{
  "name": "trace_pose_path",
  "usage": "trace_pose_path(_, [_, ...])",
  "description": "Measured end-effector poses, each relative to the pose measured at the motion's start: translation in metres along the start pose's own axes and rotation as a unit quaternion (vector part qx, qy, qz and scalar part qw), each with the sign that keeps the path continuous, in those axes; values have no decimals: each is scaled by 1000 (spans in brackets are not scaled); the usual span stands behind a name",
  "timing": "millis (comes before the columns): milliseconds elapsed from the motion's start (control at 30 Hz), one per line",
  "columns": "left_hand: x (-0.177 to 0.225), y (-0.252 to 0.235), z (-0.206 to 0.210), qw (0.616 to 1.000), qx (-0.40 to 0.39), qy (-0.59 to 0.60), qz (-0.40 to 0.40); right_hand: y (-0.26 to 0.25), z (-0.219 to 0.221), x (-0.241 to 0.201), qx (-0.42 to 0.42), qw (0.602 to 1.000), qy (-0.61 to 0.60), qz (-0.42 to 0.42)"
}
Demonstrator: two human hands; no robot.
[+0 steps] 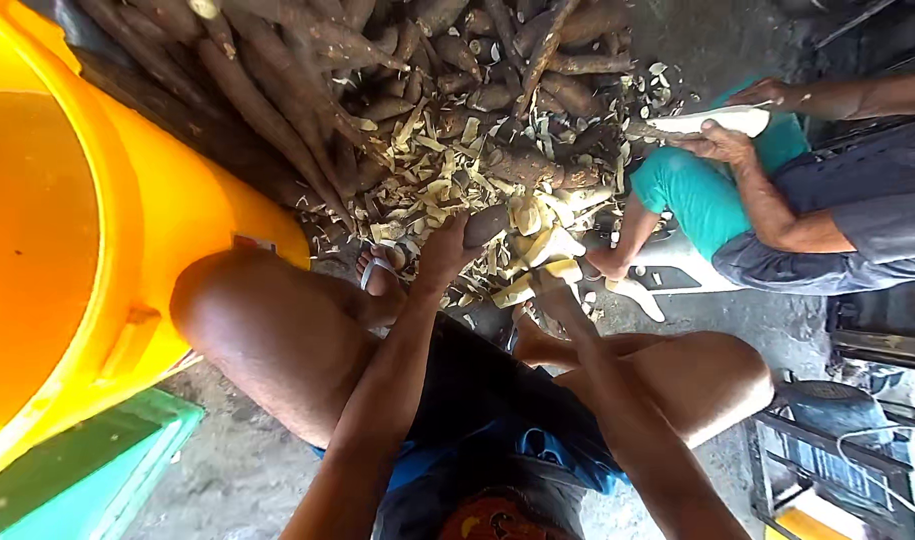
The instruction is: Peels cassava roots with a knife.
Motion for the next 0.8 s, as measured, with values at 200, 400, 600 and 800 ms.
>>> trace_pose_path(200, [24,-6,-12,971,71,198,112,-18,10,7,-4,984,-145,107])
trace_pose_path(400, [34,-10,-14,929,63,326,165,17,44,25,7,962,-237,136])
trace_pose_path(600, [21,-11,-18,970,81,201,113,21,25,-12,41,954,-275,114])
trace_pose_path(800, [7,-9,-22,997,72,-12,8,39,-106,-93,219,965,-131,-64])
Point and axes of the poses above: each hand's wrist, its own y-axis away from the middle knuckle, its own z-axis out of the palm, x = y × z, the point moved 10 cm from there along -y, towards the middle knuckle
